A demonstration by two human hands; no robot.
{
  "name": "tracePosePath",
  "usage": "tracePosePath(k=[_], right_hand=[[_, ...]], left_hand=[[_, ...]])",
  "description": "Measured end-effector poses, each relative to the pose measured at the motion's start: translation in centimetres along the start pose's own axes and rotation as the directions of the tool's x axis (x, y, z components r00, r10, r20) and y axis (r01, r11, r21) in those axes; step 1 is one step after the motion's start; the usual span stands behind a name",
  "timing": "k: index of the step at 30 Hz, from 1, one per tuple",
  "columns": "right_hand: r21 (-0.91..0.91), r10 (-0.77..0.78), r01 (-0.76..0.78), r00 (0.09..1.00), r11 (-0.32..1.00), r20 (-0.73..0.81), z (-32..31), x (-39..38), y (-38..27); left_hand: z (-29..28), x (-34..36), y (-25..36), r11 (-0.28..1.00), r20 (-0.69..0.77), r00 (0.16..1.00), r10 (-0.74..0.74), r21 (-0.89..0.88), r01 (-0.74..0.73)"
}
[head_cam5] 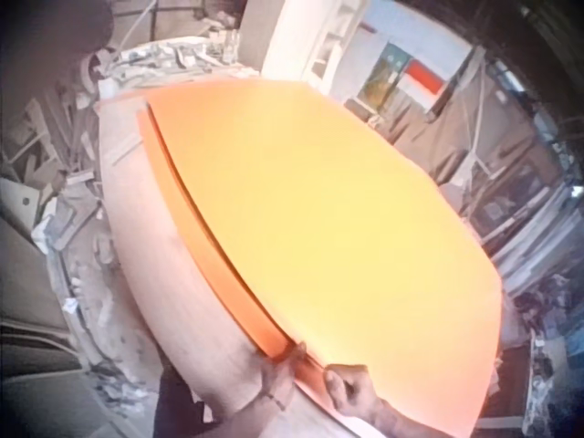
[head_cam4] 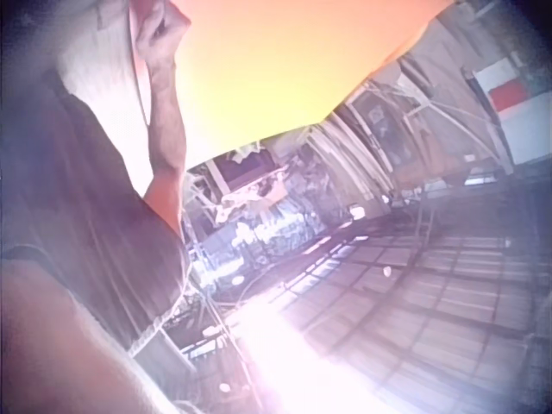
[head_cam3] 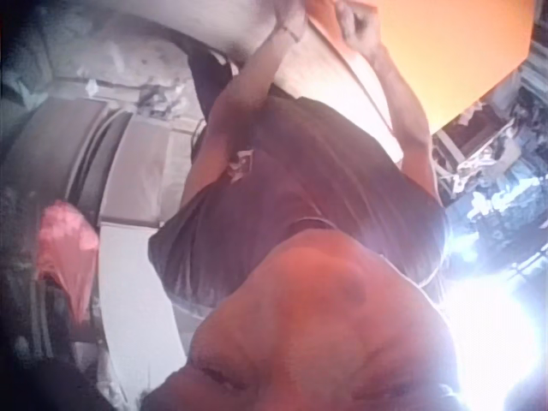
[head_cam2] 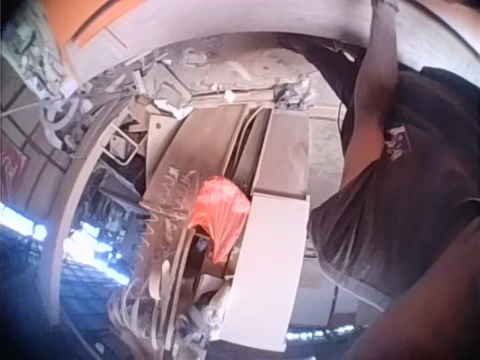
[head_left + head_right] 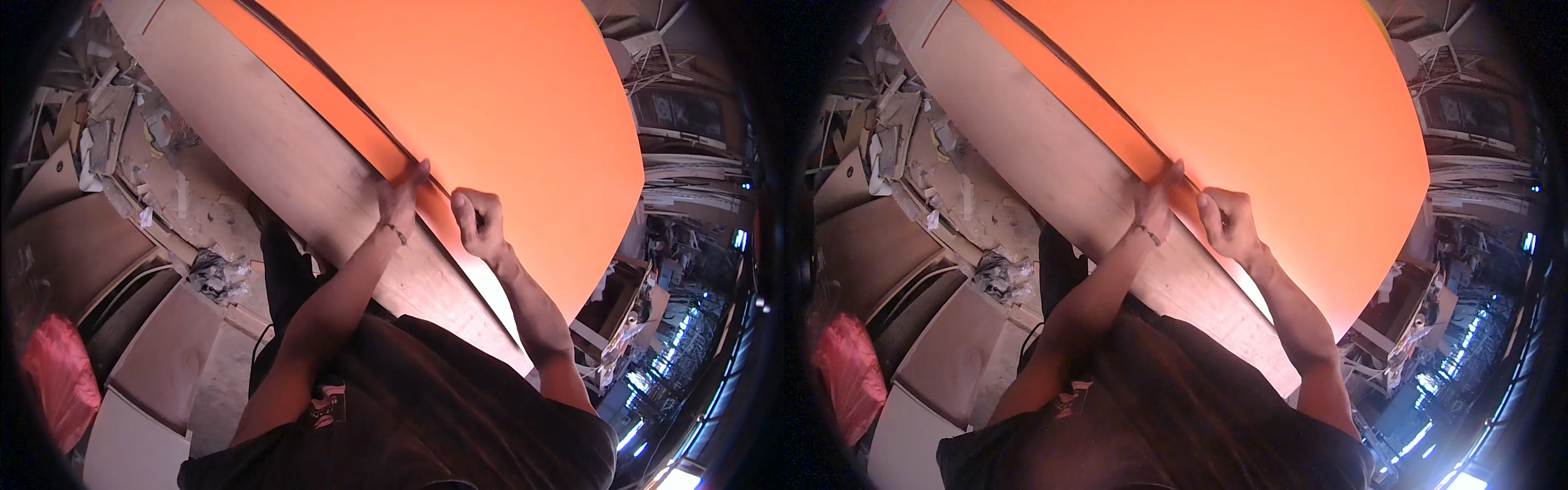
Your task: The person cuts a piece of orange laminate sheet to match a wooden surface by scoring it with a utility knife against a metal ruler and then snapping the excess off by hand.
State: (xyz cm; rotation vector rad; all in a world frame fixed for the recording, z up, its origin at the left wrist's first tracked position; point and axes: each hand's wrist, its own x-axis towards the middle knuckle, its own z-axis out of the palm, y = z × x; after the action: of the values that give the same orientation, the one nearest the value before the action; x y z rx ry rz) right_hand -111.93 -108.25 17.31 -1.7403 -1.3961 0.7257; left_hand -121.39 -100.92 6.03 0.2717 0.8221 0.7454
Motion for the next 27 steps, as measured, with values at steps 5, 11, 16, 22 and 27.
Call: tracePosePath(k=[5, 11, 16, 22, 27], right_hand=[[0.061, 0.015, -0.014, 1.0, 0.998, -0.02, -0.7, -1.5, 2.3], [-0.032, -0.006, 0.007, 0.999, 0.999, 0.035, -1.2, -3.6, 2.4], [-0.002, -0.065, 0.065, 0.998, 0.998, -0.025, -2.6, -6.9, 1.3], [-0.015, -0.142, 0.142, 0.987, 0.99, -0.071, -1.7, -6.6, 3.0], [0.031, -0.119, 0.123, 0.986, 0.992, -0.113, -1.3, -6.7, 3.9]], left_hand=[[0.5, -0.9, -1.2, 0.999, -0.016, 0.999, -0.043, 0.013, 0.043], [-1.9, -0.1, -4.1, 0.996, 0.022, 0.997, -0.069, 0.065, 0.067], [0.2, -4.3, -5.9, 0.998, 0.047, 0.999, 0.012, 0.055, -0.014], [-0.5, -2.9, -6.0, 0.99, -0.093, 0.996, -0.016, 0.14, 0.029], [-0.9, -2.4, -6.0, 0.996, -0.009, 0.997, 0.081, -0.034, -0.081]])
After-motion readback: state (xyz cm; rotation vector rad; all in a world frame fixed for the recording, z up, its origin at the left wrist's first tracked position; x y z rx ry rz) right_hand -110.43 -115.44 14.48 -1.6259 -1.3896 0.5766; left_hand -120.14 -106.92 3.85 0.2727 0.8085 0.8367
